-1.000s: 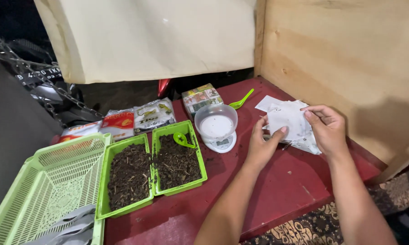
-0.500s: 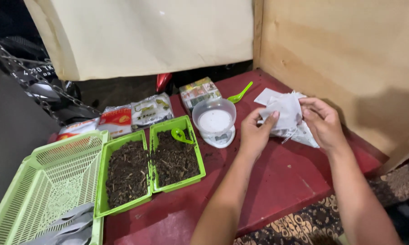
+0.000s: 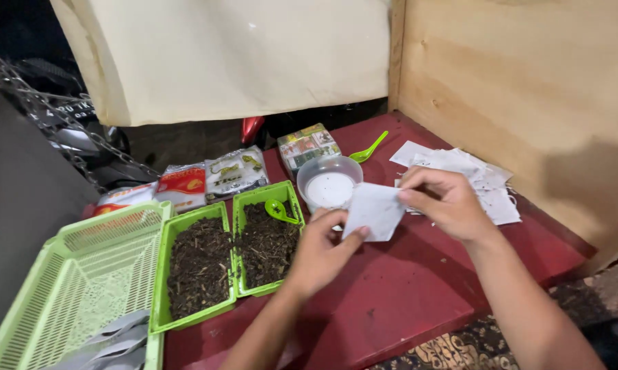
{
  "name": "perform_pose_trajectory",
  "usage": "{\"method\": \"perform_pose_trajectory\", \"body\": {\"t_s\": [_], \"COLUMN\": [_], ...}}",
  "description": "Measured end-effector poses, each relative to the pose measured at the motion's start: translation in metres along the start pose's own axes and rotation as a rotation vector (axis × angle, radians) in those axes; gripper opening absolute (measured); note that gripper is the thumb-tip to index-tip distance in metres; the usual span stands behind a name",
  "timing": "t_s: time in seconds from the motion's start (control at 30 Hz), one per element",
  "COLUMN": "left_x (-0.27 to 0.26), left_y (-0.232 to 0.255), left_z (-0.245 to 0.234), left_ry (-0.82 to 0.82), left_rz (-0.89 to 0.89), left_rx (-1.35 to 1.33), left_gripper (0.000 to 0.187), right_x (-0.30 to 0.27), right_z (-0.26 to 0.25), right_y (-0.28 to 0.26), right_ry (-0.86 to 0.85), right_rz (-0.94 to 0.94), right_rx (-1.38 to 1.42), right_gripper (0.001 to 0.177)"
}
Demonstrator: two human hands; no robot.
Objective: Filling and weighing individual tea bags with loose tea leaves
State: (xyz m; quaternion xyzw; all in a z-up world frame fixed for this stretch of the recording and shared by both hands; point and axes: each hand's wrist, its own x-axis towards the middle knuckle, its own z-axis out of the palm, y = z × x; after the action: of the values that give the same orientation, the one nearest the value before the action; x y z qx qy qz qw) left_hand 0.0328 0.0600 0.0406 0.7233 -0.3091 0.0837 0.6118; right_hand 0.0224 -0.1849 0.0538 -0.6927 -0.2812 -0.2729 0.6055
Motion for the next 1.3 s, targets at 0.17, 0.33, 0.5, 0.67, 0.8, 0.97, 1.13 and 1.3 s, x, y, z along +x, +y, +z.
{"method": "perform_pose_trajectory", "body": {"t_s": [0.17,0.33,0.5,0.67,0.8,0.97,1.13,1.3], "left_x": [-0.004,-0.009,-0.017,-0.012,-0.018,-0.014,-0.014,-0.014], "left_y": [-0.021,-0.030,-0.020,-0.037,-0.025,-0.049,-0.054,-0.059], "left_z": [-0.066,-0.108,-0.112,-0.119,-0.112,-0.117,-0.121,-0.123], "left_ry": [-0.008,-0.002,0.196,0.331,0.366,0.368,0.354,0.362], "left_rz": [0.151,0.130,0.144,0.105,0.093,0.107,0.114,0.112], "left_rx": [0.062,-0.098,-0.163,-0.107,-0.169,-0.164,-0.158,-0.144], "left_gripper": [0.008,0.016,0.002,0.011,0.010,0.009,0.010,0.009], "right_x": [0.033,0.055,0.058,0.049,0.034,0.033,0.036,0.035], "right_z": [0.062,0.107,0.129,0.139,0.144,0.148,0.144,0.142], "right_y": [-0.028,-0.045,-0.019,0.039,0.037,0.036,0.040,0.042], "right_ry": [-0.140,-0.196,-0.219,-0.169,-0.151,-0.100,-0.051,-0.007], "right_rz": [-0.010,0.021,0.012,0.131,0.125,0.101,0.111,0.149], "right_rx": [0.015,0.048,0.051,0.093,0.067,0.049,0.031,0.077], "right_gripper": [0.006,0.001,0.002,0.006,0.005,0.004,0.004,0.005]}}
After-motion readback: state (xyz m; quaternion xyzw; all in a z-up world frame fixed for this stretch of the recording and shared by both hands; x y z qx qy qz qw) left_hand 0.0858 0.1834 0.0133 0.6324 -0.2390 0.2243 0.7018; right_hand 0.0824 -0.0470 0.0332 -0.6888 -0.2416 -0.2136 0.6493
